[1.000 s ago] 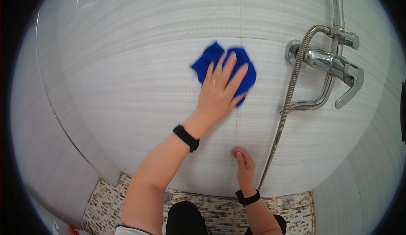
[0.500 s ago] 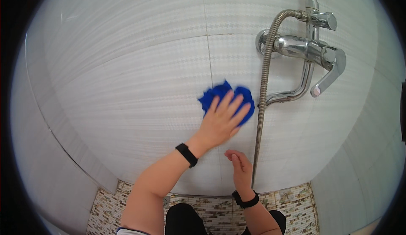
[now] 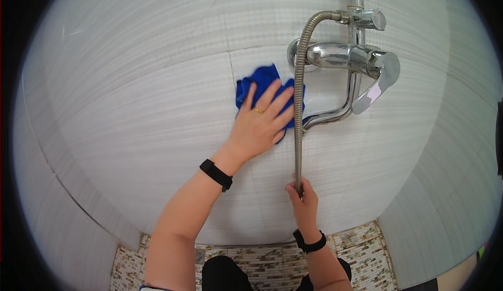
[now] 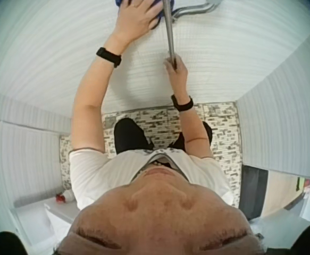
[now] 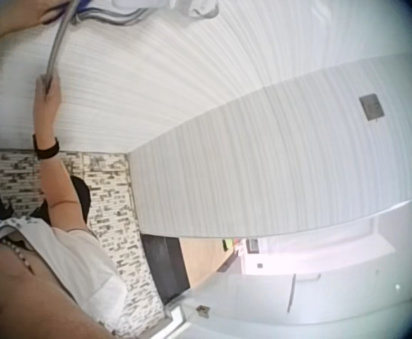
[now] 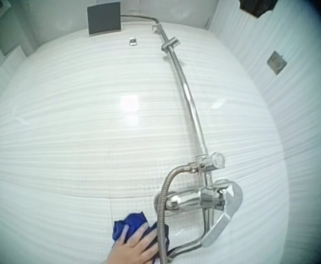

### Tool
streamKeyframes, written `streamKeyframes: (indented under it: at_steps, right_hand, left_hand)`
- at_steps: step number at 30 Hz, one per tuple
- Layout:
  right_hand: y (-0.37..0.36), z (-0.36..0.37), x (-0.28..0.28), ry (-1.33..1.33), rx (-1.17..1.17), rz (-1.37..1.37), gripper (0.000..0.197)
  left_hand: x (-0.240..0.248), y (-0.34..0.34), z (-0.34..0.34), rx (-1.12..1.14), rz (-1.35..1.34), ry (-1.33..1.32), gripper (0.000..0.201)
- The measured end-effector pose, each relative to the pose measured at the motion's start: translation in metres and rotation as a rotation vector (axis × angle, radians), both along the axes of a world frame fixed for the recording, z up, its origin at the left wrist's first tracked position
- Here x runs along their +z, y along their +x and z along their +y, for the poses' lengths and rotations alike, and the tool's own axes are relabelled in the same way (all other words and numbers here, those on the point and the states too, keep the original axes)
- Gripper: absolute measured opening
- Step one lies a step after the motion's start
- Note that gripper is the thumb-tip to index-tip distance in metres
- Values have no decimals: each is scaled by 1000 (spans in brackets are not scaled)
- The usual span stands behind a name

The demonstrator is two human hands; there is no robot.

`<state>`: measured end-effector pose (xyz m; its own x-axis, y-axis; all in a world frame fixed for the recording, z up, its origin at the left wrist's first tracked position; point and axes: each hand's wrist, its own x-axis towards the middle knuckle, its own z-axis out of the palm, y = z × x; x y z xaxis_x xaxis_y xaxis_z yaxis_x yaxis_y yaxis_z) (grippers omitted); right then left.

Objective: Cleaning the tiled shower wall and metal fixture with a blue cloth.

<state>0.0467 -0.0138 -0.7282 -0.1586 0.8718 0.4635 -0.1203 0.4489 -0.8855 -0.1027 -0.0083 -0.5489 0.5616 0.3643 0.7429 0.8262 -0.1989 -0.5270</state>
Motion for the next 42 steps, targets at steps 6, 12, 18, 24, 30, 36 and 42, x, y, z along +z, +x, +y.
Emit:
streamKeyframes:
  at_steps: [6,12,18,24,30,36,42]
  right_hand:
    - [8,-24,0,-83,209,164,26]
    - [27,-40,5,-102,226,151,26]
    - [43,-51,7,-55,201,209,25]
    - [46,-56,9,-55,242,228,24]
    - [51,-53,11,-51,212,144,28]
    - [44,-48,2,-30,202,184,23]
    - [43,-45,-6,-24,208,211,24]
  left_hand:
    - [-3,7,4,-26,-189,97,61]
    - [-55,5,6,-170,-274,51,66]
    - [-38,64,17,-430,-338,120,61]
    - [-4,119,42,-498,-378,73,66]
    - [-25,81,37,-267,-221,71,49]
    - [-78,38,21,-200,-165,185,34]
    - [-125,59,26,-161,41,-30,38]
